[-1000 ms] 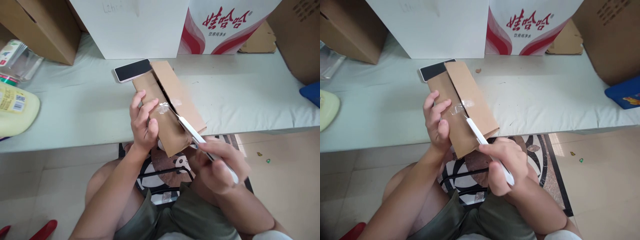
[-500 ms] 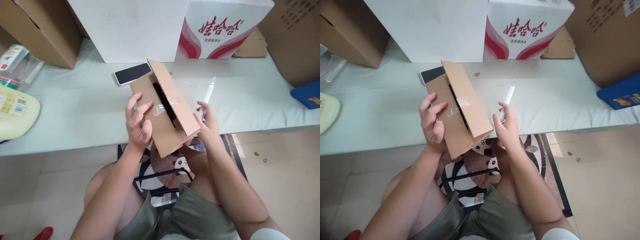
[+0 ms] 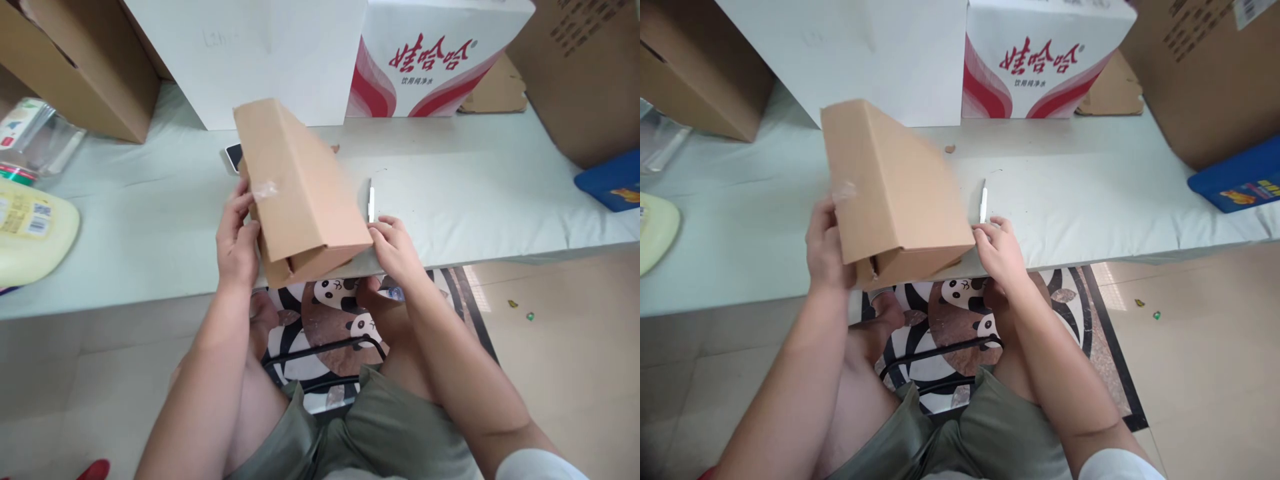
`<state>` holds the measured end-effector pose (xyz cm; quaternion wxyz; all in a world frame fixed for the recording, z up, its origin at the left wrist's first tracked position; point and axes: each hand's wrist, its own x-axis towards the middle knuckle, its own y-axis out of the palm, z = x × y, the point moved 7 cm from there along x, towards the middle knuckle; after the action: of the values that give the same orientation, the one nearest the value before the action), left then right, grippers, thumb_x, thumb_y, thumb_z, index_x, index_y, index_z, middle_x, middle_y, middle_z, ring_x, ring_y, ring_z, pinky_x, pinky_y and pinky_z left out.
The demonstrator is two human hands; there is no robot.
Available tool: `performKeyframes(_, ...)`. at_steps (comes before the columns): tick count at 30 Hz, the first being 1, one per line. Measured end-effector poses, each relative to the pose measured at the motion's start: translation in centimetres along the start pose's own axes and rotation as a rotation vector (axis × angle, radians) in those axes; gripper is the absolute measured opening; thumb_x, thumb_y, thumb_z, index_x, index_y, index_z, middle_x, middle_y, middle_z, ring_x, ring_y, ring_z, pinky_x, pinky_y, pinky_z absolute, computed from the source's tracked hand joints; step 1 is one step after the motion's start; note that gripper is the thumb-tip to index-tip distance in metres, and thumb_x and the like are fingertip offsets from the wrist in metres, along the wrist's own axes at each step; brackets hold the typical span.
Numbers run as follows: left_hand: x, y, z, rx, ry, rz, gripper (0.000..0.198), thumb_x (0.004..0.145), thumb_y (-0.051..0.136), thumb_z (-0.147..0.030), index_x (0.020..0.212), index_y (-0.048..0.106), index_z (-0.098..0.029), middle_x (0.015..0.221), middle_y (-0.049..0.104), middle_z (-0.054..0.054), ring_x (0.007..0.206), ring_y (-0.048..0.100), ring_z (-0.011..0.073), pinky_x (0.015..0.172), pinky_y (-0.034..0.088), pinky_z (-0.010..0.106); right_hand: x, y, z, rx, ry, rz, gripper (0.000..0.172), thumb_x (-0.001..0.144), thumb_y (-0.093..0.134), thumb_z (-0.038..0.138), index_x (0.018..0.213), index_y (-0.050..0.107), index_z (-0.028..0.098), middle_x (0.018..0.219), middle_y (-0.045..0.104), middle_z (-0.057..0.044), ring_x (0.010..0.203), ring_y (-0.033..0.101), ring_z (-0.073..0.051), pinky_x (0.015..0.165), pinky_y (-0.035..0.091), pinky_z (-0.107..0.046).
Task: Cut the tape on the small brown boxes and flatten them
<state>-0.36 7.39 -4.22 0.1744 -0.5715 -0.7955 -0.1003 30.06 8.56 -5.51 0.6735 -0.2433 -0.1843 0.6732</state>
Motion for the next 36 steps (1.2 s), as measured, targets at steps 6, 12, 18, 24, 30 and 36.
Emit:
performKeyframes(6, -0.5, 1.3, 1.1, -0.391, -0.466, 0.065, 0.059, 0.076, 0.064, -0.079, 0.09, 0.07, -0.022, 0.079, 0.073, 0.009, 0.11, 0.072, 0.0371, 0.079, 0.06, 0.045, 0.1, -0.6, 0.3, 0.198, -0.026, -0.076, 0.035, 0.093, 0.051, 0.047, 0.074, 0.068, 0.023, 0.113, 0.072, -0.009, 0.116, 0.064, -0.028, 0.11, 0.05, -0.049)
performKeyframes(12, -0.3, 1.1, 0.3, -0.387, -0.42, -0.13, 0.04, 0.061, 0.084, -0.051, 0.089, 0.073, -0.024, 0.083, 0.075, 0.005, 0.094, 0.074, 0.0283, 0.076, 0.06, 0.039, -0.7, 0.2, 0.7, 0.461, -0.113, 0.035, 0.065, 0.09, 0.043, 0.081, 0.121, 0.066, 0.028, 0.127, 0.072, -0.009, 0.124, 0.066, -0.03, 0.104, 0.056, -0.051)
performKeyframes(18, -0.1, 0.1, 0.5, -0.322, -0.391, -0.193, 0.024, 0.061, 0.083, -0.039, 0.08, 0.074, -0.027, 0.079, 0.073, 0.003, 0.078, 0.07, 0.0229, 0.061, 0.056, 0.032, -1.5, -0.2, 1.4, 0.493, -0.245, 0.08, 0.098, 0.064, 0.075, 0.086, 0.14, 0.052, 0.028, 0.144, 0.064, -0.014, 0.134, 0.062, -0.036, 0.108, 0.056, -0.055)
performKeyframes(24, -0.3, -0.3, 1.3, -0.3, -0.417, -0.218, 0.028, 0.066, 0.083, -0.044, 0.081, 0.068, -0.027, 0.079, 0.07, 0.002, 0.073, 0.065, 0.021, 0.059, 0.05, 0.031, -1.5, -0.1, 1.6, 0.424, -0.298, 0.089, 0.092, 0.063, 0.09, 0.064, 0.137, 0.052, 0.025, 0.138, 0.066, -0.016, 0.132, 0.064, -0.036, 0.109, 0.056, -0.057)
performKeyframes(30, -0.2, -0.2, 0.8, -0.294, -0.376, -0.225, 0.03, 0.069, 0.082, -0.042, 0.083, 0.064, -0.023, 0.077, 0.065, 0.002, 0.072, 0.062, 0.018, 0.061, 0.048, 0.029, -1.1, 0.0, 1.3, 0.432, -0.252, 0.01, 0.083, 0.067, 0.087, 0.064, 0.134, 0.054, 0.026, 0.132, 0.07, -0.014, 0.125, 0.068, -0.034, 0.103, 0.059, -0.055)
performKeyframes(36, -0.2, -0.3, -0.4, -0.245, -0.304, -0.25, 0.031, 0.068, 0.084, -0.042, 0.082, 0.066, -0.022, 0.077, 0.066, 0.0, 0.066, 0.056, 0.0139, 0.059, 0.043, 0.027, -1.0, -0.4, 1.9, 0.443, -0.234, -0.044, 0.075, 0.072, 0.085, 0.06, 0.134, 0.055, 0.029, 0.133, 0.07, -0.013, 0.126, 0.067, -0.033, 0.103, 0.06, -0.054)
